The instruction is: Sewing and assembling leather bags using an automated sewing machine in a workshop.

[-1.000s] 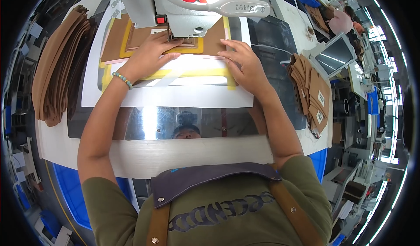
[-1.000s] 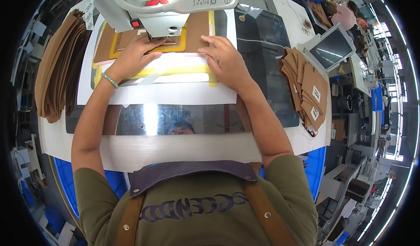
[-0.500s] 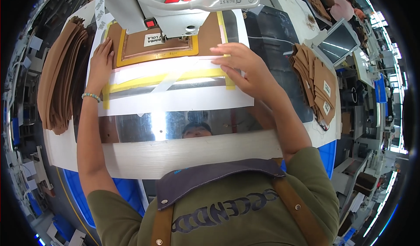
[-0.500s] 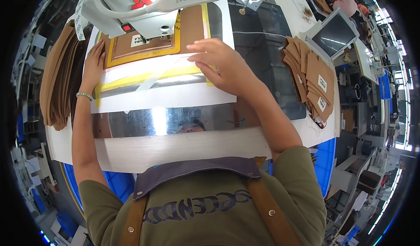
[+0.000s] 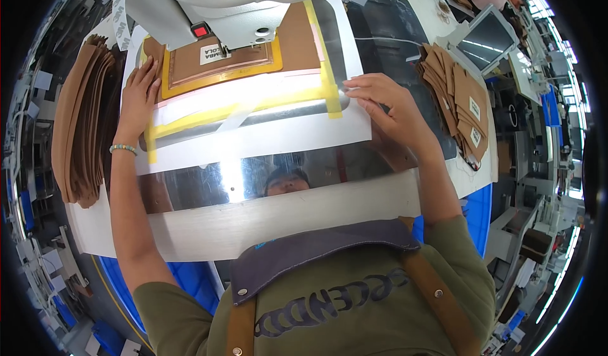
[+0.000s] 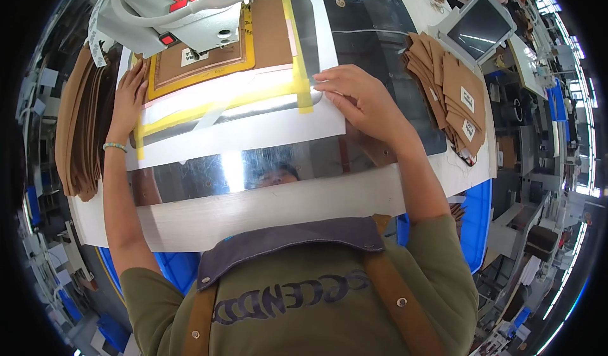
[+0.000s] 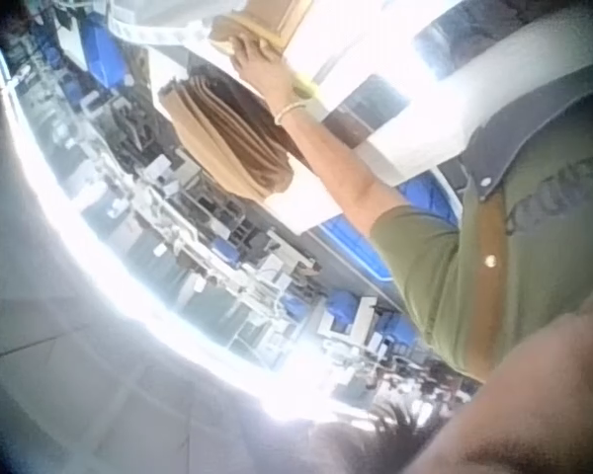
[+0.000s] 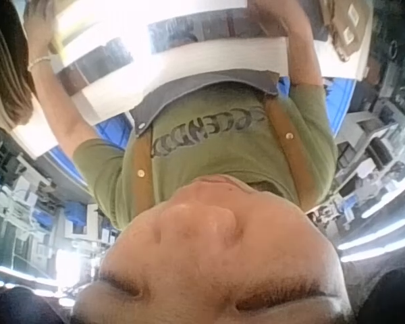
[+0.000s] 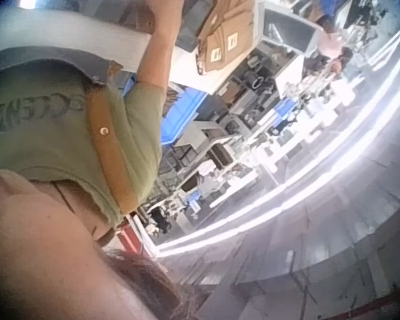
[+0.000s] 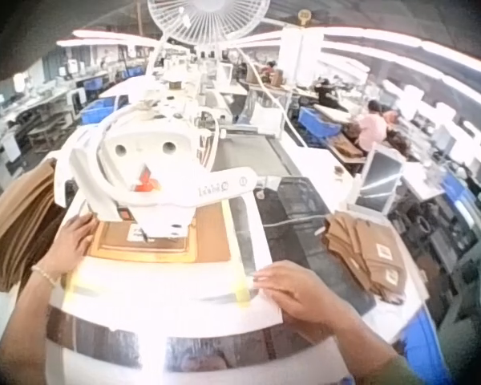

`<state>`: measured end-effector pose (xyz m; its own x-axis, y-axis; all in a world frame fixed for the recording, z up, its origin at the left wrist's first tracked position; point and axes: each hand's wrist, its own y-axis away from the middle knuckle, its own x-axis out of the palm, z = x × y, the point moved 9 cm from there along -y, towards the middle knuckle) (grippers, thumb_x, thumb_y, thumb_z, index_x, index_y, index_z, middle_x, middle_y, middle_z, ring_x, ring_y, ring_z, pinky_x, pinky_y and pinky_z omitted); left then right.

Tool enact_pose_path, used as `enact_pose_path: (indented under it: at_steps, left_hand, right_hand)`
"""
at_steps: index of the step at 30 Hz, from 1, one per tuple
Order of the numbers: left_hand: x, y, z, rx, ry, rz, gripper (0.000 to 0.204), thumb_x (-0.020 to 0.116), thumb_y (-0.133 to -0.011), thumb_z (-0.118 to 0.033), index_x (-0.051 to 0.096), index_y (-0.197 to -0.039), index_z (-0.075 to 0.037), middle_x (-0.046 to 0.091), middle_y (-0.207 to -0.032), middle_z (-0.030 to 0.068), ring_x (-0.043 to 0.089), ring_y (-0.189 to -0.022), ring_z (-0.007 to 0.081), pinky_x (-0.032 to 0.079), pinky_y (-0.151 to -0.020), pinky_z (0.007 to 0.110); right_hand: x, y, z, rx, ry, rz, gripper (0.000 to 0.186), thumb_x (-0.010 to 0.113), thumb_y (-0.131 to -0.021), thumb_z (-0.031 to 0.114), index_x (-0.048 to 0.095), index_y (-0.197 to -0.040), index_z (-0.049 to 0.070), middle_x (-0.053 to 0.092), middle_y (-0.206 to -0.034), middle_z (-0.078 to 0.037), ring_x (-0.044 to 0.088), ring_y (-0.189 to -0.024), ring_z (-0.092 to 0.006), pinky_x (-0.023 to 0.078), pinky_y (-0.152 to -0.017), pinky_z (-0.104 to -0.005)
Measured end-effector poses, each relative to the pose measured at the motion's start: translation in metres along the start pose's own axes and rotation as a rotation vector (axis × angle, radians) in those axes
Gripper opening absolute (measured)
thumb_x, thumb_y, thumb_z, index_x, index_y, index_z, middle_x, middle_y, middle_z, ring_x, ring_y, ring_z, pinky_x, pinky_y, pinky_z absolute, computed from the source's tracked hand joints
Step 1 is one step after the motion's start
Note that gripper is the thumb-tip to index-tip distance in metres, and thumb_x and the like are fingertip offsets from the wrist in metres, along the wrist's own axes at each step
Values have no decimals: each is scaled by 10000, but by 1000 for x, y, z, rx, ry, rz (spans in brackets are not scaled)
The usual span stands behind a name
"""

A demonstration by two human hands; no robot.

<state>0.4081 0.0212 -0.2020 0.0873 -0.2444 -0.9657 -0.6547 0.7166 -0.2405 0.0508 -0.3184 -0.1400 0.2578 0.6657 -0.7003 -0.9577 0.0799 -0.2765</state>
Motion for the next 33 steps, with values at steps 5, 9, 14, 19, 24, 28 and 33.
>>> enact_pose_path:
  at_steps: [5, 9, 14, 19, 24, 28, 33]
  left_hand:
    - [2, -11, -42, 97, 45, -29, 442, 569, -1101, -202, 626, -1531, -113, 551, -1632, 76, 460, -1502, 429, 364, -1289, 487]
    - [-5, -20, -86, 139, 163, -72, 367, 602, -1080, -198, 725, -1407, -87, 636, -1516, 112, 549, -1409, 398, 462, -1183, 463]
    - [-2, -28, -138, 171, 71, -84, 299, 636, -1050, -194, 794, -1262, -55, 720, -1332, 142, 683, -1187, 351, 554, -994, 448]
    - [8, -31, -163, 83, 159, -156, 255, 648, -1048, -244, 811, -1052, -49, 768, -1009, 190, 726, -848, 401, 577, -760, 487]
    - [10, -41, -153, -34, 417, -146, 255, 663, -1038, -229, 776, -1042, -1, 711, -815, 257, 687, -712, 445, 526, -668, 481]
    - [2, -42, -147, -30, 479, -138, 251, 683, -1023, -209, 751, -1060, 29, 680, -800, 276, 661, -701, 457, 495, -646, 472]
    - [-31, -21, -152, 103, 357, -175, 269, 694, -1041, -213, 694, -991, 52, 595, -768, 257, 495, -598, 358, 441, -598, 408]
  right_hand:
    - [22, -12, 32, -182, 95, 93, 280, 681, -991, 73, 744, -1262, 39, 707, -1377, -135, 634, -1310, -335, 516, -1097, -433]
    - [68, -14, 56, -315, 235, 173, 426, 689, -963, 65, 671, -1388, 84, 604, -1528, -140, 537, -1441, -346, 420, -1191, -520]
    - [101, -2, 56, -421, 361, 152, 442, 700, -931, 62, 683, -1370, 107, 569, -1574, -133, 490, -1504, -309, 338, -1249, -594]
    - [101, 2, 50, -428, 359, 158, 560, 753, -888, 73, 657, -1435, 150, 562, -1604, -63, 470, -1520, -259, 326, -1271, -570]
    - [105, 2, 43, -407, 320, 170, 542, 735, -897, 67, 661, -1429, 139, 569, -1592, -77, 486, -1503, -265, 327, -1269, -567]
    - [105, 1, 43, -387, 290, 185, 520, 712, -903, 49, 667, -1416, 119, 575, -1577, -104, 498, -1491, -279, 337, -1258, -562]
    - [103, 0, 50, -391, 271, 205, 474, 688, -914, 61, 678, -1386, 98, 582, -1560, -125, 500, -1484, -296, 338, -1255, -561]
